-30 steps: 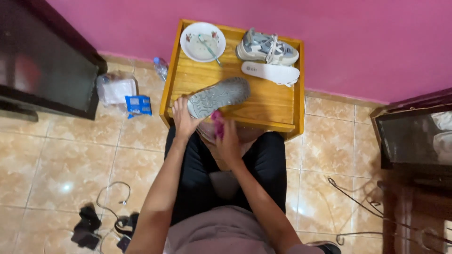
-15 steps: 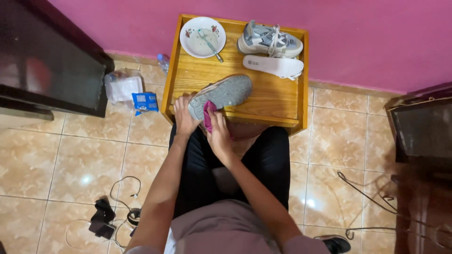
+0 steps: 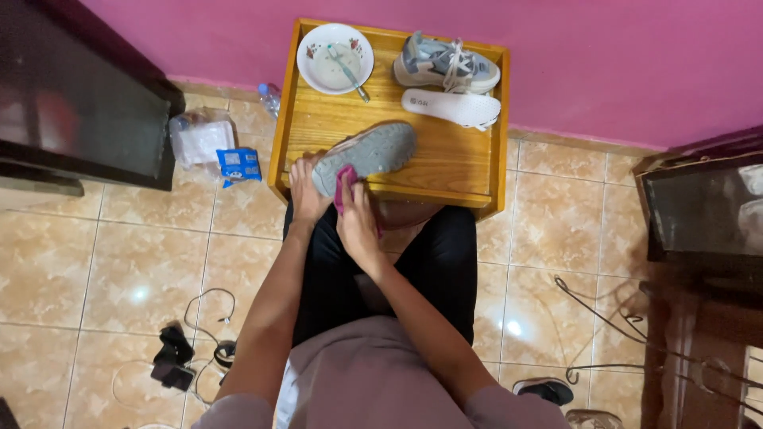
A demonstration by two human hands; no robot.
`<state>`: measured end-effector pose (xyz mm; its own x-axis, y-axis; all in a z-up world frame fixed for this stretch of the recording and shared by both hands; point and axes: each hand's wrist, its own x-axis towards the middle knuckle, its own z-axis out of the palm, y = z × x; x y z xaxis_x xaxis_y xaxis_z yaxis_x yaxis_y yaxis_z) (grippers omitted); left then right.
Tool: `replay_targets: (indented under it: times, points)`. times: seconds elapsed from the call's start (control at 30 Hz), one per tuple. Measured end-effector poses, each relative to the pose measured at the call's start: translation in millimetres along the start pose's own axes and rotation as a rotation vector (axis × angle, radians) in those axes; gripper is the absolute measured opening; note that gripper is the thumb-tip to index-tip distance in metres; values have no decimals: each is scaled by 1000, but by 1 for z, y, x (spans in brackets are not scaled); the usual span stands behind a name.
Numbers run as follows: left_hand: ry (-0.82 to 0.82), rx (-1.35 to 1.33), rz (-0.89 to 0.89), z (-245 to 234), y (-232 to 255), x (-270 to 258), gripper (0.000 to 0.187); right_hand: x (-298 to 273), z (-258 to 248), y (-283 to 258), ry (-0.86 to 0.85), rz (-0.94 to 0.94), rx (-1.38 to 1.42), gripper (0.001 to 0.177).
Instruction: The person is cleaning the sole of a shoe by wiping it repeatedly with a pink cloth.
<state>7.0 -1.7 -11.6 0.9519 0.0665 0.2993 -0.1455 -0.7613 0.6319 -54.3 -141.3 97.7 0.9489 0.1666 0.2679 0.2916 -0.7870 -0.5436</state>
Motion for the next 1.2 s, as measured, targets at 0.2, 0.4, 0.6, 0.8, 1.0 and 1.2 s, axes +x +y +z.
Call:
replay_targets:
  times: [0.2,0.4,0.6,0.8,1.0,1.2]
  points:
    - [-37,-37,-7,-15,10,3,97,14,-18,43,-36,117,260,64]
    - [-57,-4,-37,-13,9,4,99,25,-1,16,-5,-12,-30,85]
    - [-58,-36,-51,-12,9,5,91,7,-11,17,-154,5,225,60]
    - [-36,-69,-60,-12,12,6,95,22,-43,42,-47,209,243,77]
    - [-19,16,-84,-2,9,7,76,1,-7,21,-219,12,171,89]
    - [-30,-16,-102,-4,16,7,102,17,-29,38,-62,176,246,79]
